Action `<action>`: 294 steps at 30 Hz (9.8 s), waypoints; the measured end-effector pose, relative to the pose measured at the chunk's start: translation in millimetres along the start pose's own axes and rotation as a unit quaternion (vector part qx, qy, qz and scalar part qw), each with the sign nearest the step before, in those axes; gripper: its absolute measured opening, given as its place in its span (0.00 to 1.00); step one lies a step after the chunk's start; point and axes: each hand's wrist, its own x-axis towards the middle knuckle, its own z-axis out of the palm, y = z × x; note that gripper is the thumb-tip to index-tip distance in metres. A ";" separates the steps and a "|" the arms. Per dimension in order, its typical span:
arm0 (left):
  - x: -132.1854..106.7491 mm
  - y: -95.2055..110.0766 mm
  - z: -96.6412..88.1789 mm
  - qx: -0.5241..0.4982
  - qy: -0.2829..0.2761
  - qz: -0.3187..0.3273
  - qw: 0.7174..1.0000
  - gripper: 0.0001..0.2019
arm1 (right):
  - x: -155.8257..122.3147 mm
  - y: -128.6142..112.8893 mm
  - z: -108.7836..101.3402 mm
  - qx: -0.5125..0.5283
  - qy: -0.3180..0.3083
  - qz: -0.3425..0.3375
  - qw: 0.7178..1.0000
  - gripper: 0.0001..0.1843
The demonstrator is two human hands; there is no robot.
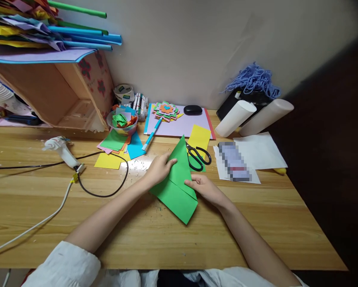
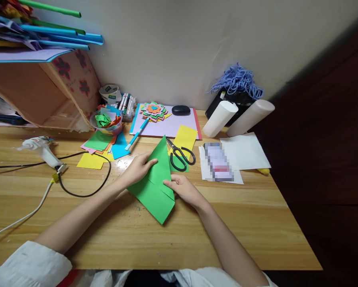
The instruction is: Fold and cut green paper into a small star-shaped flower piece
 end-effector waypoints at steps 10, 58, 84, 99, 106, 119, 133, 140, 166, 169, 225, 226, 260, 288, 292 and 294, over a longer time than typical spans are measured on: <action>3.8 2.9 -15.8 0.068 0.007 0.045 0.997 0.09 | -2.3 -3.9 -0.3 -0.001 -0.049 0.000 0.999 0.18; -31.0 25.5 57.8 -0.278 -0.067 -0.199 0.937 0.24 | 11.0 -1.5 10.9 0.155 0.315 -0.129 0.927 0.23; -32.2 9.3 49.8 -0.094 0.089 -0.074 0.989 0.22 | 6.3 -4.7 13.8 0.015 0.220 -0.092 0.971 0.17; -24.3 2.3 37.3 -0.130 0.126 -0.096 0.979 0.21 | 0.3 -12.7 -57.1 -0.014 0.343 -0.142 0.928 0.12; -22.5 11.4 -11.7 -0.135 0.145 -0.077 0.977 0.22 | -9.9 -21.2 -66.6 0.014 0.384 -0.186 0.904 0.10; -12.6 3.1 -37.5 -0.147 -0.025 -0.073 0.986 0.15 | 3.8 -7.4 -4.8 0.027 0.164 -0.077 0.983 0.18; 13.6 -15.8 -39.9 0.132 0.116 -0.060 0.983 0.09 | 13.1 -3.2 -41.5 -0.263 0.364 -0.231 0.863 0.15; 14.4 -20.2 -55.6 0.206 0.120 -0.040 0.970 0.14 | 39.0 -4.2 -42.7 -0.462 0.340 -0.146 0.806 0.15; -6.4 20.1 -88.2 0.108 0.250 0.054 0.961 0.18 | -10.9 -11.3 27.3 0.036 -0.180 -0.147 0.972 0.35; -5.4 18.5 -78.1 0.120 0.217 0.055 0.967 0.18 | -9.0 -10.0 25.0 0.035 -0.157 -0.151 0.975 0.35; -2.7 11.7 -70.1 0.120 0.184 0.035 0.975 0.18 | 0.5 9.0 29.3 0.032 -0.019 -0.069 0.997 0.31; -2.7 11.7 -70.3 0.120 0.184 0.034 0.975 0.18 | 0.5 9.5 29.9 0.030 -0.014 -0.074 0.997 0.30; -3.4 15.0 -55.6 0.052 0.106 0.015 0.993 0.19 | -0.4 7.0 33.7 0.048 -0.021 -0.106 0.993 0.33; -10.0 23.6 -44.2 0.040 0.053 0.005 0.998 0.18 | 3.3 17.9 36.2 0.029 0.033 -0.132 0.990 0.30; -11.3 25.1 -42.4 0.038 0.047 0.003 0.998 0.19 | 3.0 18.2 34.9 0.013 0.060 -0.126 0.990 0.28; -11.1 25.3 -42.1 0.036 0.046 0.002 0.998 0.19 | 2.4 17.3 34.6 -0.004 0.069 -0.123 0.990 0.26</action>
